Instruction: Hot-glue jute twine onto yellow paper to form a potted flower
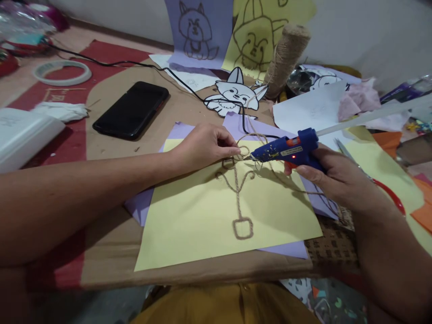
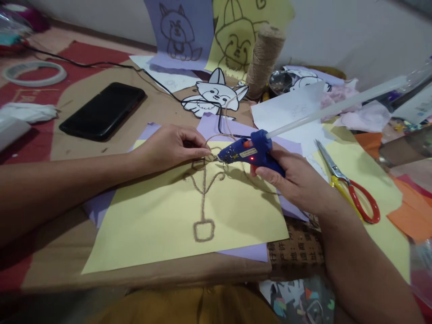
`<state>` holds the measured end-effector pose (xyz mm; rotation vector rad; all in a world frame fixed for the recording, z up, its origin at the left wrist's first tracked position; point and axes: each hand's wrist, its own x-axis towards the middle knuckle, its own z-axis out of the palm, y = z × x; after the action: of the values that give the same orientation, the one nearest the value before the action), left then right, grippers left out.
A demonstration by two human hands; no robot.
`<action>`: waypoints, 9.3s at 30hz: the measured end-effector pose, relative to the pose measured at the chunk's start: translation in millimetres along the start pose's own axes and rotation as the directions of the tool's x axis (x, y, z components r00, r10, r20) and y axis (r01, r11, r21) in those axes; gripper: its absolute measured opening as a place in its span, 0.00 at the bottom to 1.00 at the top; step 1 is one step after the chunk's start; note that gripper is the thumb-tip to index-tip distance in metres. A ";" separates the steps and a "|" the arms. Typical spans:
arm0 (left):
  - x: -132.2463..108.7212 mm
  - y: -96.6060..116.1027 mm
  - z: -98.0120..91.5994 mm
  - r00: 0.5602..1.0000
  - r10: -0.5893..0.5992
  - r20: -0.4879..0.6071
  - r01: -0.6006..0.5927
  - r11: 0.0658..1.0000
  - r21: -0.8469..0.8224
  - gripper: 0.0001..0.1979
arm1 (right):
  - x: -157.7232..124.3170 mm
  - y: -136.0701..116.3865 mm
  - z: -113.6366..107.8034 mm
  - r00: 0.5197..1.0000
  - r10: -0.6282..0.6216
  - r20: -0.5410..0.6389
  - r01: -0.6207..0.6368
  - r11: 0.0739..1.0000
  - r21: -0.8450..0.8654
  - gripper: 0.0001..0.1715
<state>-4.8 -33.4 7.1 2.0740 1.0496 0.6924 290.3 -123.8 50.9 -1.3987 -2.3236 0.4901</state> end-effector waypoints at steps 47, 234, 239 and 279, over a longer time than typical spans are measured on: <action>-0.3 0.6 0.8 1.000 -0.001 -0.005 0.000 1.000 -0.011 0.12 | 3.9 -14.0 4.8 0.997 0.061 0.041 -0.058 0.996 -0.061 0.19; 1.0 -5.8 -1.5 0.999 0.039 0.016 -0.039 0.999 0.026 0.12 | 54.2 48.6 10.6 0.698 0.684 -0.212 -0.184 0.457 0.870 0.13; 1.0 -6.4 -1.0 0.999 0.047 0.011 -0.047 0.999 0.014 0.12 | 76.0 62.1 12.0 0.651 0.728 -0.213 -0.494 0.620 0.610 0.10; -10.3 5.5 -4.5 0.979 0.188 0.084 -0.194 0.978 0.076 0.05 | 52.5 -5.0 68.3 0.953 -0.296 -0.068 0.293 0.955 -0.051 0.24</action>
<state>-10.9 -42.9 12.6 2.2770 0.8566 0.6666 230.4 -85.9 1.6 -1.0398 -2.4348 0.2977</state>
